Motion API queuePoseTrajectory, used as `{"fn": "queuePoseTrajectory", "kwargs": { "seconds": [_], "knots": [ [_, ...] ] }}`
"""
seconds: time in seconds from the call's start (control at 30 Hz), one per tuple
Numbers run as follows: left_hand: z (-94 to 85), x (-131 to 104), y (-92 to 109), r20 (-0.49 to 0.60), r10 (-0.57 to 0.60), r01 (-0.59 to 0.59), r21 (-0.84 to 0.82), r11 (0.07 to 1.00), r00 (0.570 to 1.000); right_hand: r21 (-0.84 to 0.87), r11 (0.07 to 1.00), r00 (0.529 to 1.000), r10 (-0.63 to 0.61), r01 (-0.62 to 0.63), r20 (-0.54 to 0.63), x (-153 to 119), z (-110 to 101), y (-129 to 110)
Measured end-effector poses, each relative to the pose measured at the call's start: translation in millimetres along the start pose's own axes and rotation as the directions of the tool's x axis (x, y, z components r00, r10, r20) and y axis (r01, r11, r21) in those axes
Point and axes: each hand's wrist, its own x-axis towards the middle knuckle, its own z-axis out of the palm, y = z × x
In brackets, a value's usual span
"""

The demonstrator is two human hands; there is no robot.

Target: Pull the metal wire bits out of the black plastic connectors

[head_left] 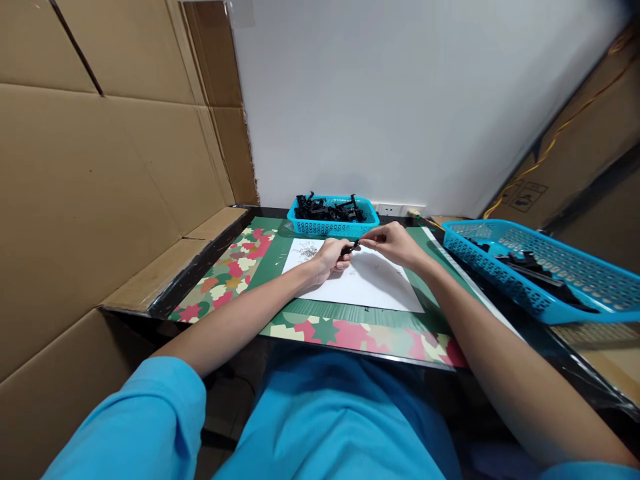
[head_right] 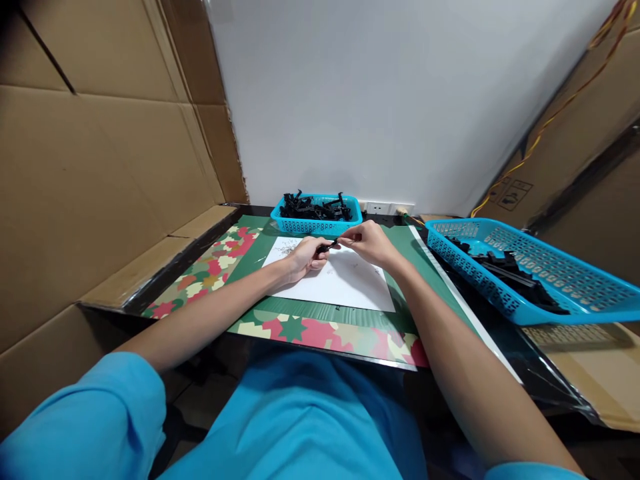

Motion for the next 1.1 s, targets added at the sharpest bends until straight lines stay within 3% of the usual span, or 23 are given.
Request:
{"fn": "queuePoseTrajectory", "kwargs": {
  "seconds": [0.37,0.73,1.1],
  "knots": [
    [12.1,-8.3,1.9,-0.047,-0.014,0.018,0.085,0.996,0.999,-0.052,0.999,0.998,0.009,-0.012,-0.061,0.6,6.1,3.2],
    [9.5,-6.5,3.2,-0.038,-0.019,0.023,0.088,0.996,0.999,-0.056,0.998,0.99,-0.011,0.003,-0.138,0.2,17.7,4.1],
    [12.1,-9.7,2.3,-0.064,-0.013,0.022,0.129,0.991,0.998,-0.019,1.0,1.0,-0.005,0.005,-0.027,0.5,15.9,7.3]
  ]
}}
